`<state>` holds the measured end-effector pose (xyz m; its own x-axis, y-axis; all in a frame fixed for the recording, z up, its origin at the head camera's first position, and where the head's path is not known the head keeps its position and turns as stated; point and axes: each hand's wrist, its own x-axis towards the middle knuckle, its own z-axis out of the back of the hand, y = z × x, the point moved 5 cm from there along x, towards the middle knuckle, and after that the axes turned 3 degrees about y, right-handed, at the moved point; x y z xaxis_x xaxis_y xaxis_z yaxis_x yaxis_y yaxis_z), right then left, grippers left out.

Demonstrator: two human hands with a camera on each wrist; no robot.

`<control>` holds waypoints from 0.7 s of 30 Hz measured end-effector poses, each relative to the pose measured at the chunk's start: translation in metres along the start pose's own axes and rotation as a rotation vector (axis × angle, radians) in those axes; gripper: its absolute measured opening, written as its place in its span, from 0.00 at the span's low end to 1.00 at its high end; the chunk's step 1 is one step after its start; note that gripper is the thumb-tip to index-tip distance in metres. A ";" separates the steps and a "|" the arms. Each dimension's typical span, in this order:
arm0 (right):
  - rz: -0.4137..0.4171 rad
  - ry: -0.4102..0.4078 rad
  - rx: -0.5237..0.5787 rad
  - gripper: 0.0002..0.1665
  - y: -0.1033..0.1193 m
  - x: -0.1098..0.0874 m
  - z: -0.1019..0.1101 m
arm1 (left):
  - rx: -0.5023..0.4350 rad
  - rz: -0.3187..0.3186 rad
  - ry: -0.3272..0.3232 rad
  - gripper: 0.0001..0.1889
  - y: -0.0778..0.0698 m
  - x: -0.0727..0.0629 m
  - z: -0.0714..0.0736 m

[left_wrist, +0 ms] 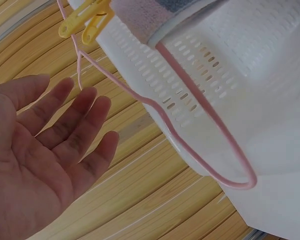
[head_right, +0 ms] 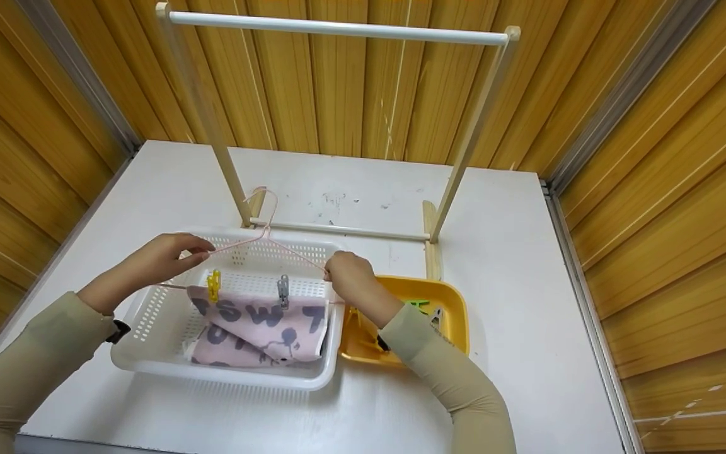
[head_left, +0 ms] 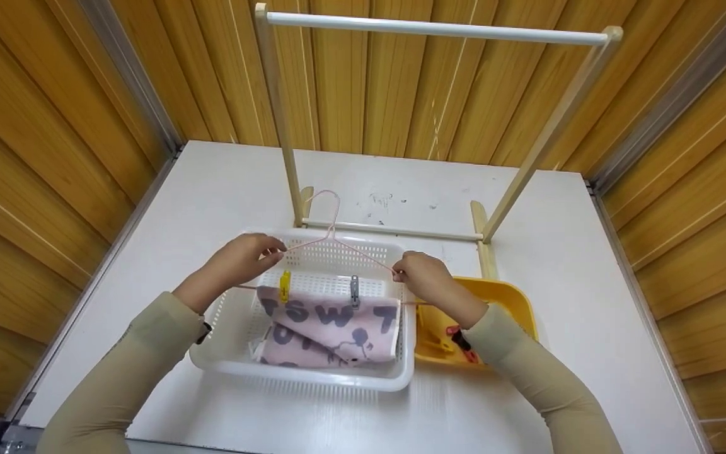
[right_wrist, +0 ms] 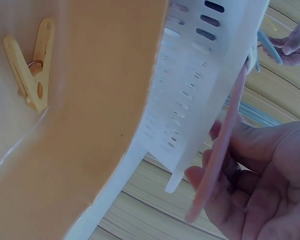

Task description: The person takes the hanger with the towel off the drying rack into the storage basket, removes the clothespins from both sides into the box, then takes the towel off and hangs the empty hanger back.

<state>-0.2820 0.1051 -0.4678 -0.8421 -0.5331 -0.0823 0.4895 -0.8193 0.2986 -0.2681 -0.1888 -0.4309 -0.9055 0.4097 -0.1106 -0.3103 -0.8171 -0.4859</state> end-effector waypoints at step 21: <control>-0.002 0.048 0.039 0.09 -0.004 0.001 -0.005 | -0.014 -0.010 0.167 0.18 -0.002 0.005 -0.009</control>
<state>-0.2837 0.1067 -0.4733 -0.8307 -0.5417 -0.1282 0.4778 -0.8120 0.3352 -0.2693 -0.1812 -0.4382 -0.8412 0.4805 -0.2482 -0.3139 -0.8075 -0.4994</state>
